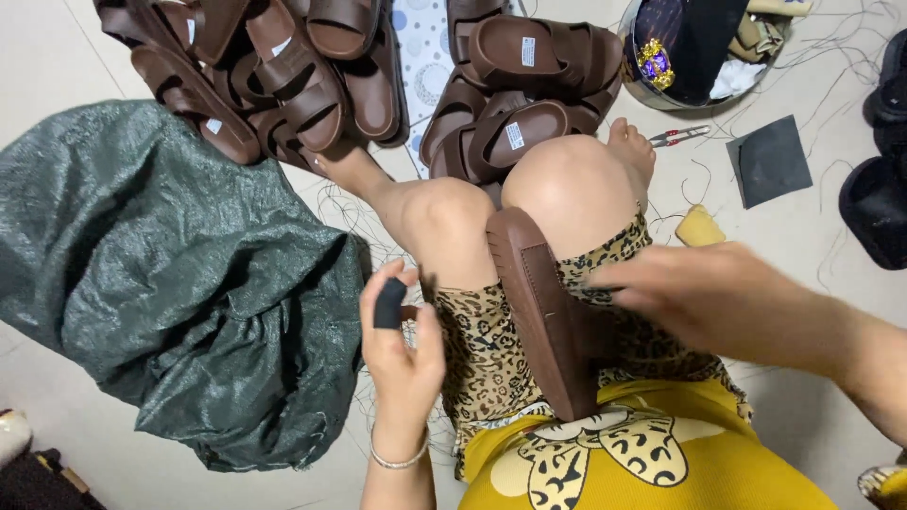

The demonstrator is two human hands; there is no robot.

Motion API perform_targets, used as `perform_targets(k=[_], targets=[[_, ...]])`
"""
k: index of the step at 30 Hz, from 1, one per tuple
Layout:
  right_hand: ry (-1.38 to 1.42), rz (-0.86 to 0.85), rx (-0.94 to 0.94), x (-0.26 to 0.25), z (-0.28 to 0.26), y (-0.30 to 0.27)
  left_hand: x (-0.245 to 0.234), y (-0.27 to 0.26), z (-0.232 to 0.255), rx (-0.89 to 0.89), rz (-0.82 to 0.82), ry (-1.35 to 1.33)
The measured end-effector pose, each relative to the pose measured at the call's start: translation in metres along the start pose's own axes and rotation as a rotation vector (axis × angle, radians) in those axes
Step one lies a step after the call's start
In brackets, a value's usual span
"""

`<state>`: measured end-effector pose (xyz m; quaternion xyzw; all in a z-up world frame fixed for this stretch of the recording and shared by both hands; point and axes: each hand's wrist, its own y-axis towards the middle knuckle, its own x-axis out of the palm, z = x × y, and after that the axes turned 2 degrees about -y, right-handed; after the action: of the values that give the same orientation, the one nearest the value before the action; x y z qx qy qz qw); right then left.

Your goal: Hand-stitching the straps and soles of brown sandals using a hook tool and thread while sitting on the floor.

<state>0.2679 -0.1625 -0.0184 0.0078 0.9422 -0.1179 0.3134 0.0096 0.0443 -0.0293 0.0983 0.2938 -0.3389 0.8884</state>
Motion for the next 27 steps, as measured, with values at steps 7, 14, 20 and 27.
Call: perform_targets(k=[7,14,20,27], targets=[[-0.28,0.058,-0.167,0.022,-0.01,0.019,0.011,0.001,0.02,0.157,-0.357,-0.204],[-0.483,-0.034,-0.186,0.026,-0.003,0.011,0.023,0.008,0.007,0.128,-0.589,-0.099],[-0.751,-0.386,-0.142,0.022,-0.017,0.012,0.032,0.002,-0.004,0.118,-0.526,-0.086],[-0.777,-0.195,-0.209,0.035,-0.04,0.044,0.045,-0.007,-0.032,0.217,-0.467,-0.116]])
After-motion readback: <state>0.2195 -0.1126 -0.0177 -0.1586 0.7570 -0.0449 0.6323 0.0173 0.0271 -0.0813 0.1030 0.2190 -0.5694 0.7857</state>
